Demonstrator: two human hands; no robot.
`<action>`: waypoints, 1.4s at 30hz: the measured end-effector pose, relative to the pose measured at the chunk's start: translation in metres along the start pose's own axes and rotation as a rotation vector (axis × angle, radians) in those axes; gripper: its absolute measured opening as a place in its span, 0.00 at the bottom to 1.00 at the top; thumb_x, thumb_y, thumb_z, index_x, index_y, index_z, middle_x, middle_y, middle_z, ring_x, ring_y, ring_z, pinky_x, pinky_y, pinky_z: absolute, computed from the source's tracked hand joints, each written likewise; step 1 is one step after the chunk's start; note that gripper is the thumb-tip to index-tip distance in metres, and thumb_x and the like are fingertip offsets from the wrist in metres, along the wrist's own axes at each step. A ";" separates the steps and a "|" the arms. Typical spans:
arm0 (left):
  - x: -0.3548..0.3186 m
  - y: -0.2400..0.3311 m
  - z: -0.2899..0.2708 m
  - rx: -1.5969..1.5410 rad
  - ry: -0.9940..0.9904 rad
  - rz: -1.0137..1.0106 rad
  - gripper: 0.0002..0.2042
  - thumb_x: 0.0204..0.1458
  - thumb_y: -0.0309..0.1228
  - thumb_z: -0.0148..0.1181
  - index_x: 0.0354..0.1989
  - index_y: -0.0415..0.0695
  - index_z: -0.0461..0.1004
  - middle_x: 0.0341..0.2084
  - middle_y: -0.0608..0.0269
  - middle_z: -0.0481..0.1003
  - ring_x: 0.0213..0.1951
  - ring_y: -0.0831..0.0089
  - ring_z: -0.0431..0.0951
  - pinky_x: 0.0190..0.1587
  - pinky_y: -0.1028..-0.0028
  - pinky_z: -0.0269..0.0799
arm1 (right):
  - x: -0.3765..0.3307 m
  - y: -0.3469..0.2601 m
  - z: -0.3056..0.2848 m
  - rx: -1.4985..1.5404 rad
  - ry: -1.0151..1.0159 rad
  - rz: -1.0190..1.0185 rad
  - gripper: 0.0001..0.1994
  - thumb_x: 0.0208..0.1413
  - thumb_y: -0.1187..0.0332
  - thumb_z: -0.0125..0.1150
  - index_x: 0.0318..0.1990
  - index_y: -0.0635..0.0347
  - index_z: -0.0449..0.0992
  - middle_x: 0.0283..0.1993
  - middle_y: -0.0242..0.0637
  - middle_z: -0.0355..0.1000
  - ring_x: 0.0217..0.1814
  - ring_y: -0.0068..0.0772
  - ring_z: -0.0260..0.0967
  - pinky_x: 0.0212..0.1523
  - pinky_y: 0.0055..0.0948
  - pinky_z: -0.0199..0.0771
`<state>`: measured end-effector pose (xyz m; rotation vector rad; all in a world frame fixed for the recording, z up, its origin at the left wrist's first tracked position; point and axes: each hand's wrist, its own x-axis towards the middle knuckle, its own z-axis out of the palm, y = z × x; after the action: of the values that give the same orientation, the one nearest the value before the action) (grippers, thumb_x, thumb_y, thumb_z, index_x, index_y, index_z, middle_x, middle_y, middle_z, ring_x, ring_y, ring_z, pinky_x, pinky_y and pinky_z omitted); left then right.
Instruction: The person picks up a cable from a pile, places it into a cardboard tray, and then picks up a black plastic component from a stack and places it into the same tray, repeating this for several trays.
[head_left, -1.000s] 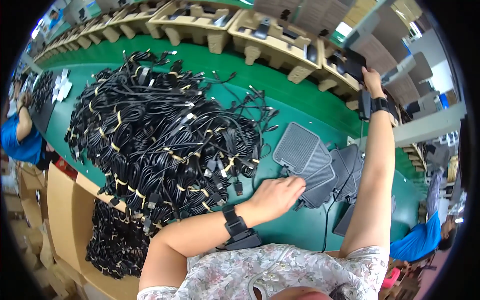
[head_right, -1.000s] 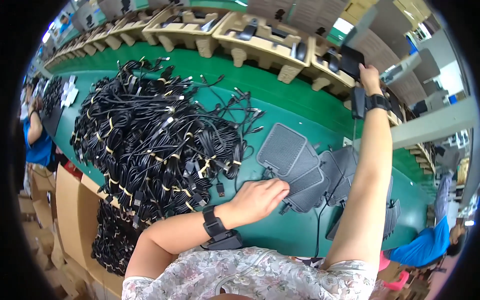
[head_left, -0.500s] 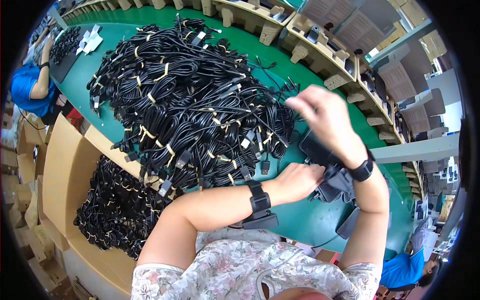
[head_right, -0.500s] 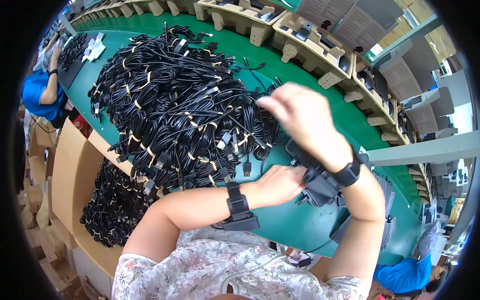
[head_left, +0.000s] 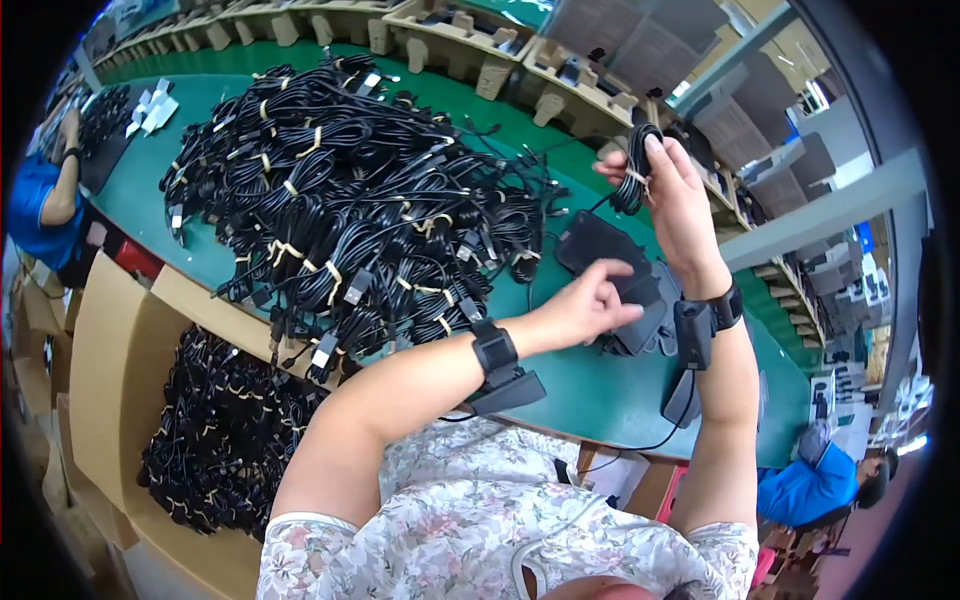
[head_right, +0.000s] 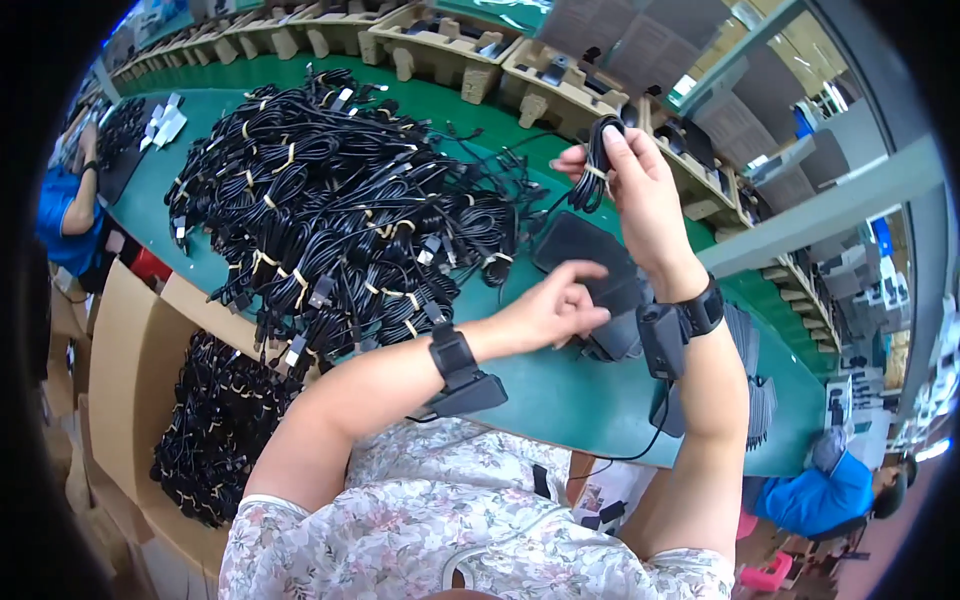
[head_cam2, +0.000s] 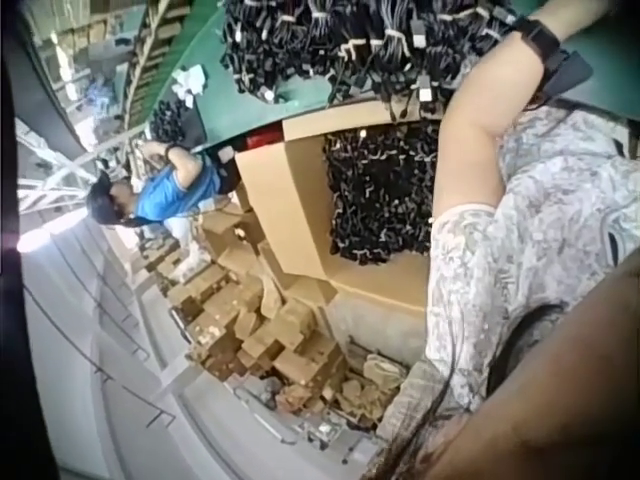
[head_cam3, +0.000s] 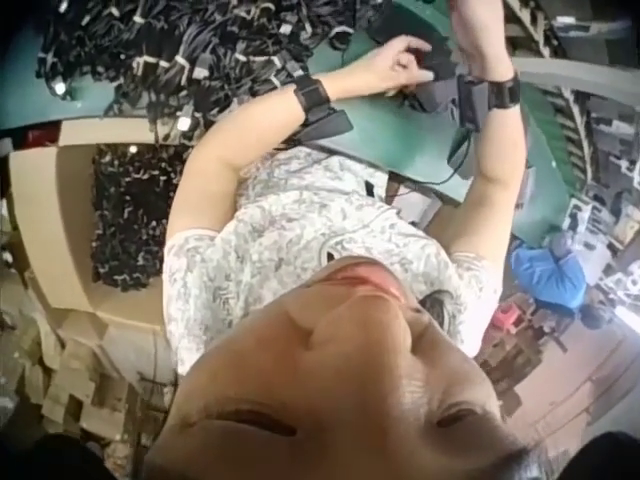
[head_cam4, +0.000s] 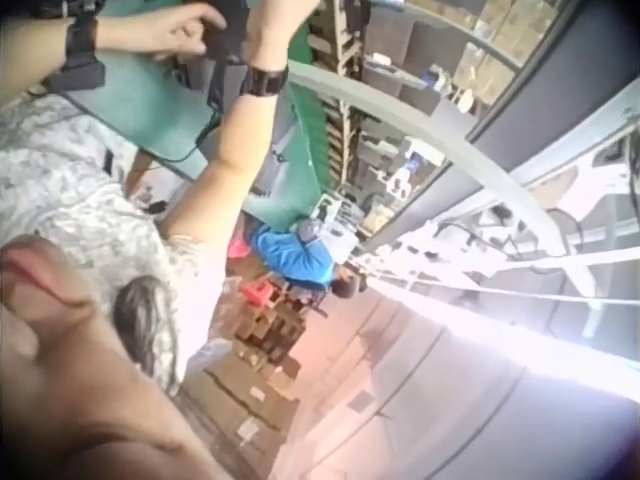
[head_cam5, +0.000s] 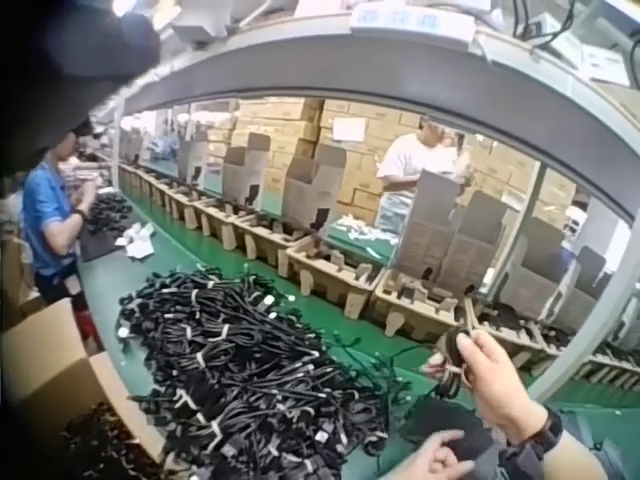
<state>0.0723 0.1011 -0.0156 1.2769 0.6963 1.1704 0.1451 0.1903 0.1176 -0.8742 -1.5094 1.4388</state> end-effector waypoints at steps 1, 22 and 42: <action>0.000 0.005 0.000 -0.229 -0.021 -0.039 0.18 0.57 0.42 0.55 0.48 0.44 0.65 0.21 0.64 0.72 0.18 0.76 0.70 0.19 0.77 0.64 | -0.006 -0.001 -0.005 -0.005 0.018 -0.007 0.11 0.64 0.60 0.48 0.43 0.58 0.67 0.32 0.30 0.70 0.32 0.25 0.67 0.39 0.24 0.69; -0.005 0.031 -0.016 0.690 0.676 0.663 0.21 0.47 0.25 0.61 0.51 0.40 0.64 0.40 0.49 0.68 0.38 0.64 0.73 0.43 0.70 0.71 | -0.092 -0.015 -0.060 -0.565 -0.010 -0.089 0.09 0.58 0.69 0.58 0.43 0.63 0.73 0.33 0.29 0.73 0.32 0.15 0.67 0.35 0.17 0.67; -0.002 0.021 -0.015 -0.359 0.037 -0.315 0.15 0.64 0.40 0.41 0.46 0.40 0.63 0.31 0.60 0.72 0.22 0.76 0.70 0.23 0.80 0.66 | -0.070 0.009 -0.047 -1.567 -0.630 -0.604 0.23 0.45 0.65 0.62 0.53 0.55 0.70 0.35 0.36 0.66 0.42 0.36 0.67 0.50 0.39 0.68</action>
<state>0.0521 0.1022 0.0013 0.8137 0.6516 1.0053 0.2149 0.1460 0.0992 -0.5992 -3.0502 -0.2147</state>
